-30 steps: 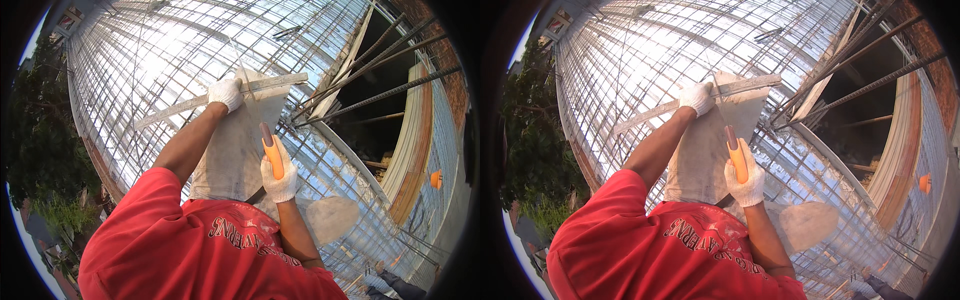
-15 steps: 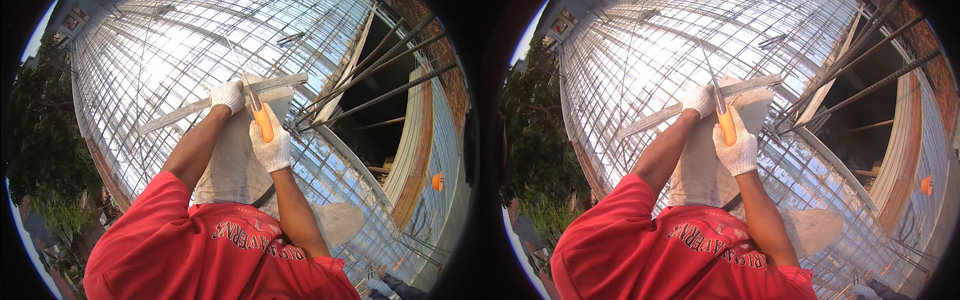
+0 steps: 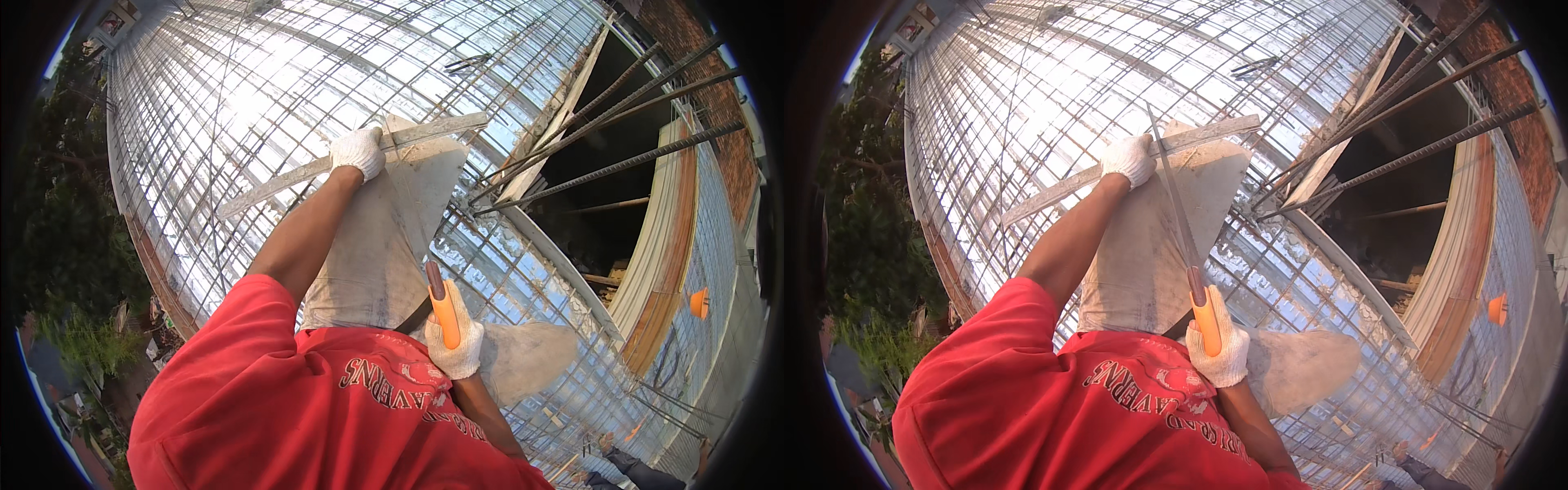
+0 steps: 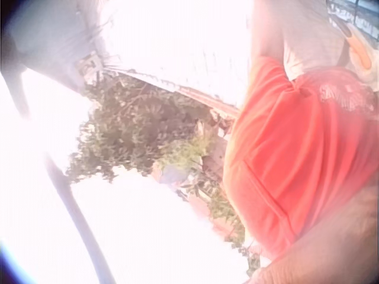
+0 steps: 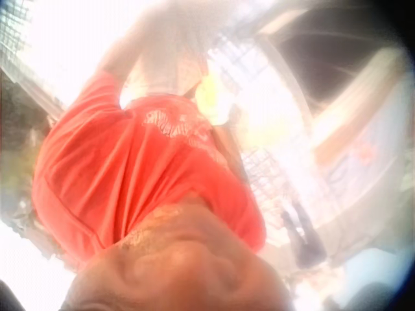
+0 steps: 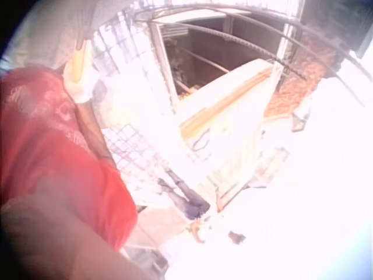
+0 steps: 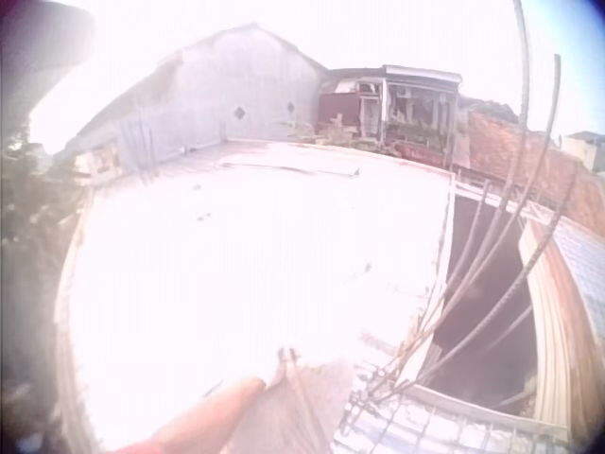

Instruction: The person measures a wooden board with a tape measure, marks it, and then saws the board with a hand saw.

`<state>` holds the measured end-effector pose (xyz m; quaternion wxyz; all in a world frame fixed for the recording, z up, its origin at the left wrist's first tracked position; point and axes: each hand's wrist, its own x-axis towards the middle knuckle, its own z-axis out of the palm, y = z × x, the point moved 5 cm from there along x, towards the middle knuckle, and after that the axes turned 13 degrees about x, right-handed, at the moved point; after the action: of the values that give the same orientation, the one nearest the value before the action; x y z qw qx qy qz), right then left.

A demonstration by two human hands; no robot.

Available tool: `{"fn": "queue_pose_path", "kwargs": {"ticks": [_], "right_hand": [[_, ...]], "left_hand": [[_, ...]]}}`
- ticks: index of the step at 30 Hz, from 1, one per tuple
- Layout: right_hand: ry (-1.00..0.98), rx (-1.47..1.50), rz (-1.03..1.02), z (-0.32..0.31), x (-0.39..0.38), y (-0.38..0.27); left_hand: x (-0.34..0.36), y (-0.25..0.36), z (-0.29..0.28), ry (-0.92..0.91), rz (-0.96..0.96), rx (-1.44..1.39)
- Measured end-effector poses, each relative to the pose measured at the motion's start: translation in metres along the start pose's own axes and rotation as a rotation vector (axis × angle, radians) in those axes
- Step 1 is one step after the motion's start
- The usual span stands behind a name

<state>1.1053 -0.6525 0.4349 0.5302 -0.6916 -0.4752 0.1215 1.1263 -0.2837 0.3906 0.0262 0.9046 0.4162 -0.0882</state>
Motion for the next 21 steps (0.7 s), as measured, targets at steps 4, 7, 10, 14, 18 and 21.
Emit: {"fn": "queue_pose_path", "kwargs": {"ticks": [4, 7, 10, 14, 18, 21], "right_hand": [[0.170, 0.026, 0.072, 0.036, 0.113, 0.050], [0.218, 0.016, 0.134, 0.010, 0.151, 0.054], [0.217, 0.158, -0.103, -0.034, 0.074, 0.030], [0.188, -0.045, -0.091, -0.060, 0.047, 0.017], [0.097, -0.310, -0.034, -0.031, 0.051, 0.075], [-0.185, -0.605, 0.030, 0.029, 0.034, 0.186]], "left_hand": [[-0.007, 0.026, -0.002, 0.148, 0.127, -0.014], [-0.015, 0.040, -0.004, 0.285, 0.208, -0.050], [-0.014, -0.026, 0.007, 0.377, -0.006, -0.198], [-0.028, -0.042, -0.009, 0.546, -0.079, -0.189], [-0.022, -0.045, -0.018, 0.740, -0.111, -0.265], [-0.034, -0.064, -0.044, 0.733, -0.217, -0.487]]}}
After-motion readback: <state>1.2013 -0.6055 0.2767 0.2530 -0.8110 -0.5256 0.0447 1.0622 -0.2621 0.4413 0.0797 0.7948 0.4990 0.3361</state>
